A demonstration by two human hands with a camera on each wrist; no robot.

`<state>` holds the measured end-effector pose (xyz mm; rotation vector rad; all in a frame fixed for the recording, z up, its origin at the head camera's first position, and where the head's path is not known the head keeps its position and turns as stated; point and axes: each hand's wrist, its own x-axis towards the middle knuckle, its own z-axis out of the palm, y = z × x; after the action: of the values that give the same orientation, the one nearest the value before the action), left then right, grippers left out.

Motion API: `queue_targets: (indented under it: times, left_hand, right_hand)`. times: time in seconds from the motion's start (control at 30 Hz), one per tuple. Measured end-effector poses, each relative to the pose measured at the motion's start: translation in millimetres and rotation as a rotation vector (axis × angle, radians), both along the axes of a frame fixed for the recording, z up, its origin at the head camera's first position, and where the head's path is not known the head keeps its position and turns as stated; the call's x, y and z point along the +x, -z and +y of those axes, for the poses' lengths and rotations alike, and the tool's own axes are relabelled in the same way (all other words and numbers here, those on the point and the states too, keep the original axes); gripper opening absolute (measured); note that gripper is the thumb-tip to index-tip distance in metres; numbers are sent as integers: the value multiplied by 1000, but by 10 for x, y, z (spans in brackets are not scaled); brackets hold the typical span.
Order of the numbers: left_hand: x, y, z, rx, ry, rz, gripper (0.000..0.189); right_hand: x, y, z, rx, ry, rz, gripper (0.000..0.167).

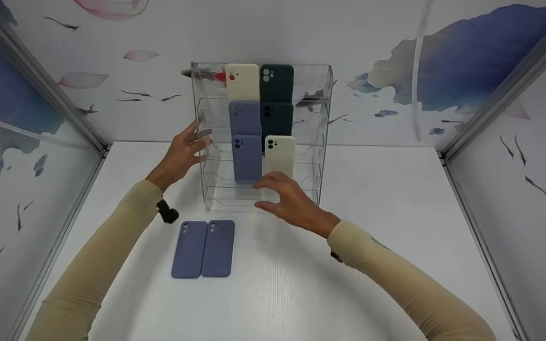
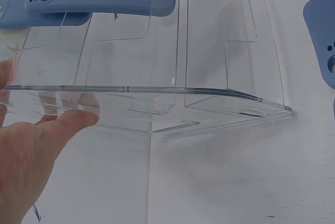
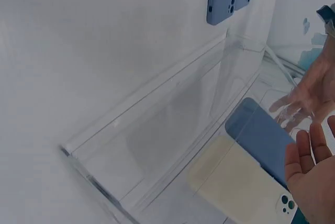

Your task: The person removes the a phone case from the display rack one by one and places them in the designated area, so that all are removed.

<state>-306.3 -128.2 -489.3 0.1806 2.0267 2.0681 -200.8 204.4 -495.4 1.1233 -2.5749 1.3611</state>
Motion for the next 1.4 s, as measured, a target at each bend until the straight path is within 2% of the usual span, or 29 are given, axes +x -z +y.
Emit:
queue_targets:
  times: [0.3, 0.77, 1.07, 1.23, 1.4]
  left_hand:
    - [-13, 20, -9, -46, -14, 17, 82]
    - [-4, 16, -7, -53, -6, 33, 80]
    - [1, 4, -7, -18, -6, 31, 82]
    - [-11, 17, 0, 16, -15, 28, 83]
    - [-8, 9, 4, -23, -28, 15, 81]
  right_hand:
    - [-287, -31, 245, 102, -50, 156, 46]
    - [-641, -300, 490, 72, 56, 297, 43]
    - [-734, -406, 579, 88, 91, 304, 45]
    - [-780, -457, 595, 153, 122, 250, 52]
    - [-823, -448, 619, 191, 138, 190, 54]
